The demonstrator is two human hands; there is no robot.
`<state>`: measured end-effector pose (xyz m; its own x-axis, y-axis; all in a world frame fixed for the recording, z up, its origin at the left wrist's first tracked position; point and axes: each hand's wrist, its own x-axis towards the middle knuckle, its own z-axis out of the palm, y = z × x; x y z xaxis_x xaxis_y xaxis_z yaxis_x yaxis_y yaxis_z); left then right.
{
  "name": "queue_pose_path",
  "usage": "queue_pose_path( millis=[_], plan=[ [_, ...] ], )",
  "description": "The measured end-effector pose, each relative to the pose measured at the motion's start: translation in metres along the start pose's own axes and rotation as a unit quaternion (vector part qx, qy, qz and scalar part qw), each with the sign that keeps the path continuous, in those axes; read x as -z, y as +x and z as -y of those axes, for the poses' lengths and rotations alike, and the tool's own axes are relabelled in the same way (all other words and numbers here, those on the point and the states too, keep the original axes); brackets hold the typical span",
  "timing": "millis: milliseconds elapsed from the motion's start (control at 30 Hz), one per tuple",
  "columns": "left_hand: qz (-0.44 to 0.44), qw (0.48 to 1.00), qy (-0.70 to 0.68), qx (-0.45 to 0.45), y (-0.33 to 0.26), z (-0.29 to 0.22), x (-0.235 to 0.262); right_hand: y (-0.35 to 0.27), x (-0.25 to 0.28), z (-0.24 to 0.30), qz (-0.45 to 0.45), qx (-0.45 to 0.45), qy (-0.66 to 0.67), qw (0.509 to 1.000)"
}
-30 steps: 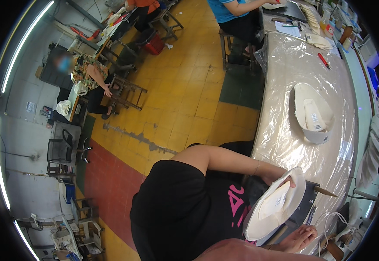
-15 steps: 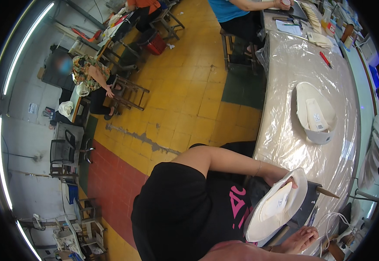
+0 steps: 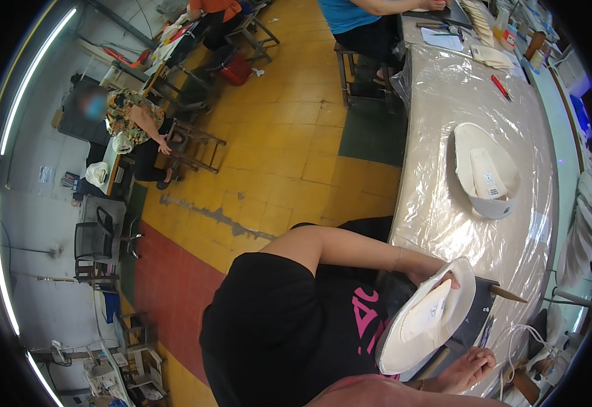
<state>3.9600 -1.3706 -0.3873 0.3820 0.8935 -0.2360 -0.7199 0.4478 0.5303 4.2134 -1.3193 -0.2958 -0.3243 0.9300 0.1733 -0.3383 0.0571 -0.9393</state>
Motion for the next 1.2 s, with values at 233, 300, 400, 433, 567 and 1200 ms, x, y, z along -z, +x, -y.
queue_pose_path(
  millis=[233,300,400,433,567,1200],
  plan=[
    [-0.014,1.000,-0.001,0.008,-0.006,-0.006,-0.007,-0.004,0.001,0.002,-0.002,0.006,0.001,1.000],
    [-0.010,1.000,0.003,0.004,-0.008,-0.008,-0.009,-0.005,-0.001,0.004,-0.010,0.006,0.010,1.000],
    [-0.003,1.000,0.012,-0.007,-0.010,-0.011,-0.012,-0.007,-0.005,0.007,-0.013,0.019,0.000,1.000],
    [-0.004,1.000,0.013,-0.006,-0.011,-0.011,-0.012,-0.008,-0.007,0.008,-0.015,0.019,-0.006,1.000],
    [0.006,1.000,0.025,-0.003,-0.011,-0.013,-0.011,-0.010,-0.015,0.011,-0.020,0.023,-0.022,0.999],
    [0.004,0.999,0.045,0.012,-0.014,-0.015,-0.012,-0.013,-0.027,0.019,-0.032,0.022,-0.047,0.998]
  ],
)
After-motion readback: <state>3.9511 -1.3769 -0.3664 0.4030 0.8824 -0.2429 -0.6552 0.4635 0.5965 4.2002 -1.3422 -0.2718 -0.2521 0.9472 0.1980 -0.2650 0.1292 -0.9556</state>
